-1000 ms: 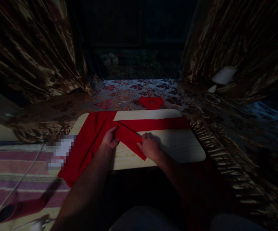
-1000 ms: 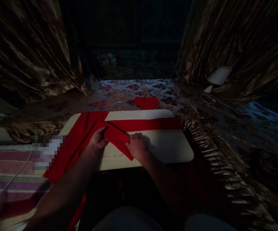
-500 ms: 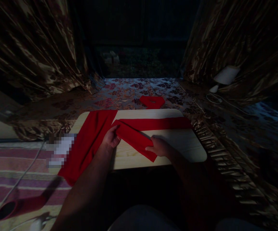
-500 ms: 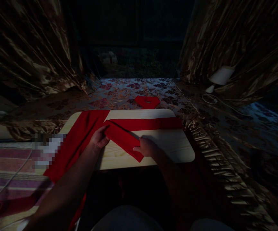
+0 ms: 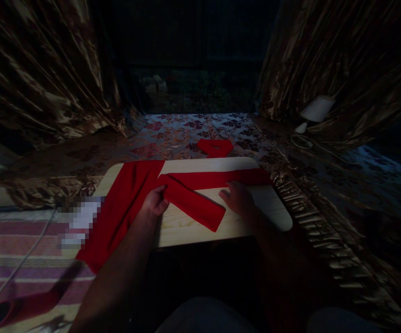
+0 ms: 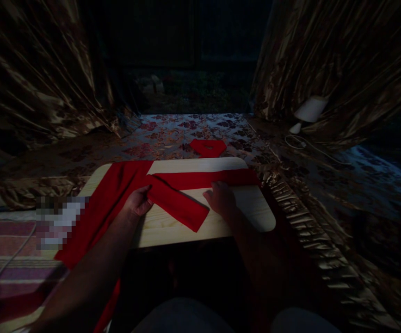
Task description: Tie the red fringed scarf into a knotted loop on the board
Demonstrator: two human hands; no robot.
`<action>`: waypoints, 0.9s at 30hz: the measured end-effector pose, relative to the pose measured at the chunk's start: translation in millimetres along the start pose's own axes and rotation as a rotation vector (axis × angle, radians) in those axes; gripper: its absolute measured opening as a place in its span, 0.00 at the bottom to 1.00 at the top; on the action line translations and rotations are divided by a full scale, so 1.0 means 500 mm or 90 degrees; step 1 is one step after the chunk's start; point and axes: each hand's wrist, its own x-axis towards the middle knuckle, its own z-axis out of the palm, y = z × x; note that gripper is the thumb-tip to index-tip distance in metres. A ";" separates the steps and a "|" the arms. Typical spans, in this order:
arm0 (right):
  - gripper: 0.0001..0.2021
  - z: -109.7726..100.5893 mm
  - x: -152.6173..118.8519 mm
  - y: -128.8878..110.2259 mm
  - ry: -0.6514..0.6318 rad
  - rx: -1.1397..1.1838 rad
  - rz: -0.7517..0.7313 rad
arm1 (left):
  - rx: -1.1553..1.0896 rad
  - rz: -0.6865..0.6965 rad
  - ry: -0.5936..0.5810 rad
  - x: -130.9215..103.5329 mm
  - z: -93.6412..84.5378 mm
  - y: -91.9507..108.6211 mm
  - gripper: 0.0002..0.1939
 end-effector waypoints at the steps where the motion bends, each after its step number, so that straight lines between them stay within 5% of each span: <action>1: 0.23 0.003 0.006 0.011 0.021 -0.004 0.006 | 0.001 0.000 0.004 0.000 0.000 0.000 0.20; 6: 0.27 -0.002 0.029 0.079 0.070 -0.037 0.137 | 0.013 -0.002 0.020 -0.001 0.003 0.000 0.20; 13: 0.32 -0.011 0.027 0.172 -0.020 -0.083 0.254 | 0.018 -0.004 0.020 -0.002 0.006 0.000 0.20; 17: 0.33 0.005 0.020 0.190 0.060 -0.086 0.238 | 0.012 -0.005 0.032 0.000 0.006 0.000 0.20; 21: 0.32 0.025 0.017 0.172 0.090 -0.100 0.124 | 0.014 -0.008 0.024 0.005 0.002 0.002 0.20; 27: 0.32 0.066 0.023 0.111 -0.038 -0.090 -0.003 | 0.020 -0.008 0.010 0.015 -0.012 0.003 0.19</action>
